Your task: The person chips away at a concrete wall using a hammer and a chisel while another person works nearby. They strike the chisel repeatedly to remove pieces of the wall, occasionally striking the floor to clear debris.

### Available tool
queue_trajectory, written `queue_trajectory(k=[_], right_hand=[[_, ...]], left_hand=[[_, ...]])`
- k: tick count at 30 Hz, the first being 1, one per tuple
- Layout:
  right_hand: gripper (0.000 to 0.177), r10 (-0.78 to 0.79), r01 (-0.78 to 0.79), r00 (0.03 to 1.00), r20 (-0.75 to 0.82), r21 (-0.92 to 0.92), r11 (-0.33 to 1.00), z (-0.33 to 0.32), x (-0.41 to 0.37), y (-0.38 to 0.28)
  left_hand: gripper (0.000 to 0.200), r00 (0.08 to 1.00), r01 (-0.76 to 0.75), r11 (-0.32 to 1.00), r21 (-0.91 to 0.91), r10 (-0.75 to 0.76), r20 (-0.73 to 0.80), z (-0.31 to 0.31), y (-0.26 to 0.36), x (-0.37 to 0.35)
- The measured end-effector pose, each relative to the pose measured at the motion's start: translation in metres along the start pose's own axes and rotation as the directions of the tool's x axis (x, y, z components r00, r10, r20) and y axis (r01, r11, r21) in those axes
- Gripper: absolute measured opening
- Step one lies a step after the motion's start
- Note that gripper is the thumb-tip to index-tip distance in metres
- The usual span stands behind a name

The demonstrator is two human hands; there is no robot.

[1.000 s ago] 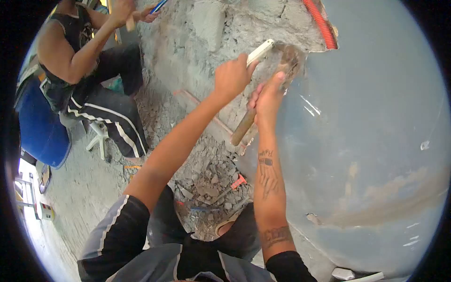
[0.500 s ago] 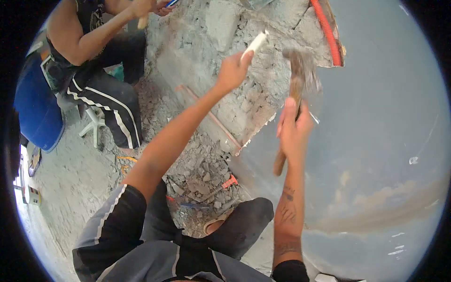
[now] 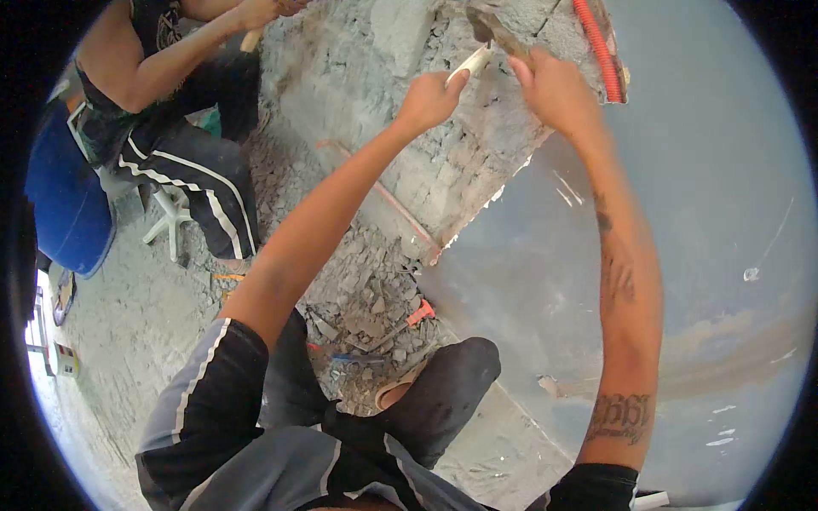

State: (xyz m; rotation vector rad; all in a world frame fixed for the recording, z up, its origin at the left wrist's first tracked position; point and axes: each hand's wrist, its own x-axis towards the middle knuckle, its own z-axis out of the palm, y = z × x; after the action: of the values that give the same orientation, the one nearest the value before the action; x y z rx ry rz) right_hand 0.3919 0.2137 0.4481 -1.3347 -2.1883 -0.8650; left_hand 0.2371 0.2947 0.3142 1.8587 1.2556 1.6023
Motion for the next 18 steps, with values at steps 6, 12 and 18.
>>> queue_trajectory(k=[6, 12, 18], right_hand=[[0.044, 0.105, -0.067, 0.979, -0.175, 0.210, 0.975, -0.060, 0.007, -0.048], [0.047, 0.066, -0.050, 0.980, 0.186, -0.089, 0.995, 0.004, 0.010, 0.004], [0.044, 0.141, -0.147, 0.988, 0.068, 0.099, 0.984, -0.044, -0.011, -0.026]], left_hand=[[0.060, 1.000, 0.008, 0.999, -0.038, -0.007, 0.016, 0.000, -0.008, 0.005], [0.060, 0.999, -0.032, 0.998, 0.053, 0.030, 0.038, -0.007, -0.007, 0.008], [0.066, 0.971, 0.011, 0.969, 0.247, -0.069, 0.229, -0.016, -0.019, 0.017]])
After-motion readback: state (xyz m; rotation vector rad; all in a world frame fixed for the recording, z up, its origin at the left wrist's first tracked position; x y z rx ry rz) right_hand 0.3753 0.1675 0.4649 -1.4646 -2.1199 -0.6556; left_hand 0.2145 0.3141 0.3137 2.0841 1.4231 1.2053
